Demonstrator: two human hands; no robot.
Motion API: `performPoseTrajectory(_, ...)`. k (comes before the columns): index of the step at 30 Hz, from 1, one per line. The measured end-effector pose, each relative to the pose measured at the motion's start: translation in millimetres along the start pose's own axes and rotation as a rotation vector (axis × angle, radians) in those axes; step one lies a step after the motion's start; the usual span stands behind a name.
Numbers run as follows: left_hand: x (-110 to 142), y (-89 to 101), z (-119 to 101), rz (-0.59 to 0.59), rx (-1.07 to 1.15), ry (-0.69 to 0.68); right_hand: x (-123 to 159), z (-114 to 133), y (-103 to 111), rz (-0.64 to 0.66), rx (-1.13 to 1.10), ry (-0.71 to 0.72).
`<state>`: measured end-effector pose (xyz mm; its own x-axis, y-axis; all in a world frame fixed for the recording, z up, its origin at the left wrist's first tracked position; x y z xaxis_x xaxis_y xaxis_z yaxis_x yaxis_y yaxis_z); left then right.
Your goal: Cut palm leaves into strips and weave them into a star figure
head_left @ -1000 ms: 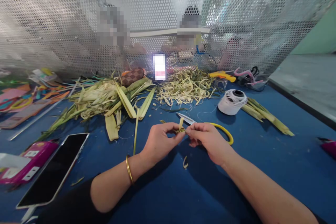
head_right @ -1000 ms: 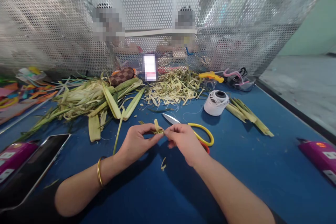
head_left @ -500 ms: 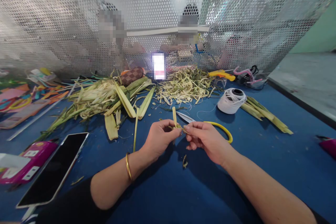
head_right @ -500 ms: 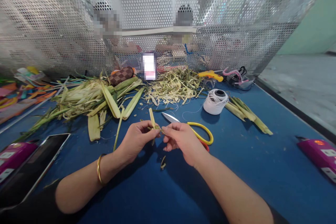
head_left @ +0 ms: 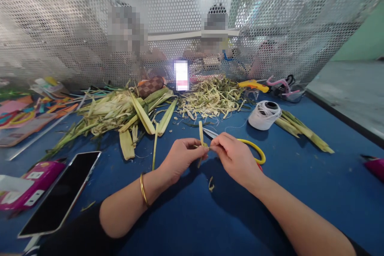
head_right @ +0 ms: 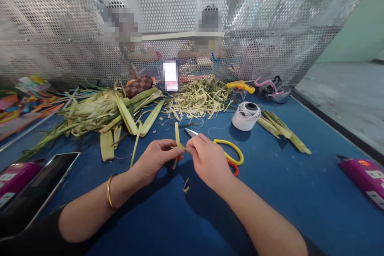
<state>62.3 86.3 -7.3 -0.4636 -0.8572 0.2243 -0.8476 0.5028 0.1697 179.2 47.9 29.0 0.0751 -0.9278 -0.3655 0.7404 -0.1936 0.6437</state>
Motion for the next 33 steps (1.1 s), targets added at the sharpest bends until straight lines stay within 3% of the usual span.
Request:
performPoseTrajectory(4,2,4.5,-14,-0.067,-0.283,-0.154,3,-25,-20,0.130,-0.384,-0.406)
performPoseTrajectory(7,4,4.9,-20,-0.104,-0.372,-0.247,5,-26,-26,0.178,-0.598,-0.509)
performPoseTrajectory(11,-2,8.2,-4,-0.105,-0.159,-0.085,-4,-35,-2,0.143,-0.462,-0.388)
performPoseTrajectory(14,-5,10.8,8,-0.131,0.117,0.029,-18,-57,40,-0.103,-0.109,-0.234)
performPoseTrajectory(16,-7,10.0,14,-0.133,0.276,0.080,-29,-75,50,-0.126,0.106,-0.191)
performPoseTrajectory(18,-7,8.5,17,-0.126,0.379,0.112,-39,-90,45,-0.027,0.259,-0.165)
performPoseTrajectory(24,-5,7.7,18,-0.094,0.482,0.166,-55,-108,28,0.046,0.340,-0.167)
performPoseTrajectory(29,-6,9.8,19,-0.088,0.501,0.153,-51,-106,25,0.038,0.359,-0.166)
performPoseTrajectory(33,-8,10.1,22,-0.086,0.496,0.148,-47,-92,28,0.007,0.344,-0.162)
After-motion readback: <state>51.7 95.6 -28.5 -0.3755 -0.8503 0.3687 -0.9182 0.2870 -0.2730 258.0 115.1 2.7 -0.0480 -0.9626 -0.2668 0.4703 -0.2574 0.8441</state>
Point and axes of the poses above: each hand's wrist, its own x-axis away from the middle knuckle, its own y-axis out of the back of the hand, z = x × y, the point moved 8 cm from there along -x, towards the middle knuckle, and after that the axes turned 6 degrees about -x, right-handed, at the moved point
